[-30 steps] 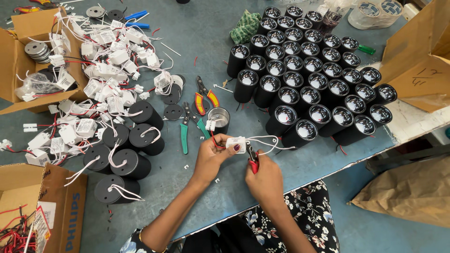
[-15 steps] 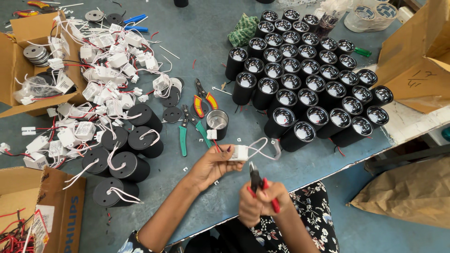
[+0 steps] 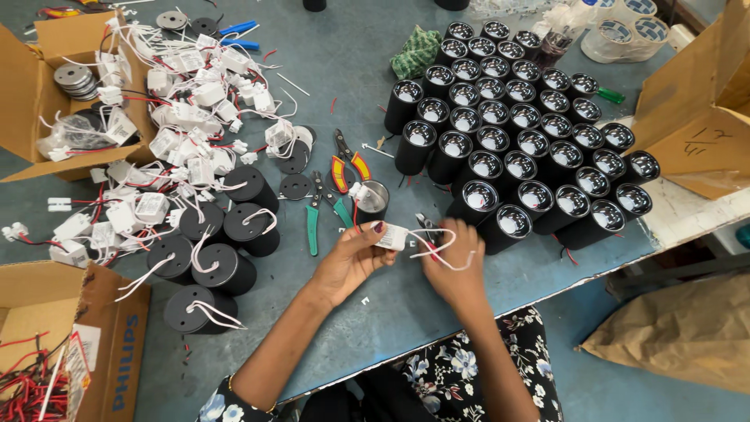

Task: The person assembles LED light fixtures at a workbench. They pick a black cylindrical lamp housing, connect the white wires from the housing to an LED driver module, use pliers to crimp or trim the wire connections, tuck the driver and wires into the housing, and set the finished unit with a growing group of completed fixtures.

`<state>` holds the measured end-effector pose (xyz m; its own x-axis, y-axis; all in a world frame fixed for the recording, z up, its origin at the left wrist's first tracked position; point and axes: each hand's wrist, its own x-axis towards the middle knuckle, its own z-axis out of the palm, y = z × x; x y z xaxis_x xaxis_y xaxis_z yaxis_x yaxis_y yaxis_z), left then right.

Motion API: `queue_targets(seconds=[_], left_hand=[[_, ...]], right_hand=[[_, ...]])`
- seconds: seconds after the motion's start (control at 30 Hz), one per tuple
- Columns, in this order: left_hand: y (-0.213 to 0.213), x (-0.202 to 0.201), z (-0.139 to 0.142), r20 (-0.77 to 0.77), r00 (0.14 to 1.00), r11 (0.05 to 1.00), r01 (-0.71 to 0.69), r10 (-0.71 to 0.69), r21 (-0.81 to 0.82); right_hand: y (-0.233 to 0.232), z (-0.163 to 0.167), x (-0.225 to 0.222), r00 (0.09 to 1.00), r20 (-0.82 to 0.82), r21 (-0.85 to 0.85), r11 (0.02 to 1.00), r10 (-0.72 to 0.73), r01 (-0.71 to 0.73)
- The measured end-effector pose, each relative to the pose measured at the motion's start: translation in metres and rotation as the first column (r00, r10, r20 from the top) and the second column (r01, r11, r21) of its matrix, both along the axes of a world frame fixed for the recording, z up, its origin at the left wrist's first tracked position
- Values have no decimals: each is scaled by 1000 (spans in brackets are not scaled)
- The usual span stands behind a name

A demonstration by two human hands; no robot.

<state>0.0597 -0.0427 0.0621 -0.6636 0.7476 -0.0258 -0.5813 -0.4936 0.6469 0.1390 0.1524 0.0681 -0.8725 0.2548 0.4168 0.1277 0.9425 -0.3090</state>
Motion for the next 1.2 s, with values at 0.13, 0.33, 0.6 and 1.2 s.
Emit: queue_targets(seconds=[0.13,0.33,0.6,1.2], left_hand=[[-1,3,6,-87,996,999,4,-8,-48],[2,-4,0,-149,983,978,-130,106,-164],[8,1,-11,-447,879,932,-287,165,-221],[-12,-21,23,-876,455,678,-695,157,-240]], right_hand=[[-19,-4,-16,994,-108,2,1000,29,-29],[-19,24,-1,953,-199,-524,797,228,-300],[-19,30,21,894,-221,-921,219,389,-323],[15,25,25,893,-437,-708,-653,103,-271]])
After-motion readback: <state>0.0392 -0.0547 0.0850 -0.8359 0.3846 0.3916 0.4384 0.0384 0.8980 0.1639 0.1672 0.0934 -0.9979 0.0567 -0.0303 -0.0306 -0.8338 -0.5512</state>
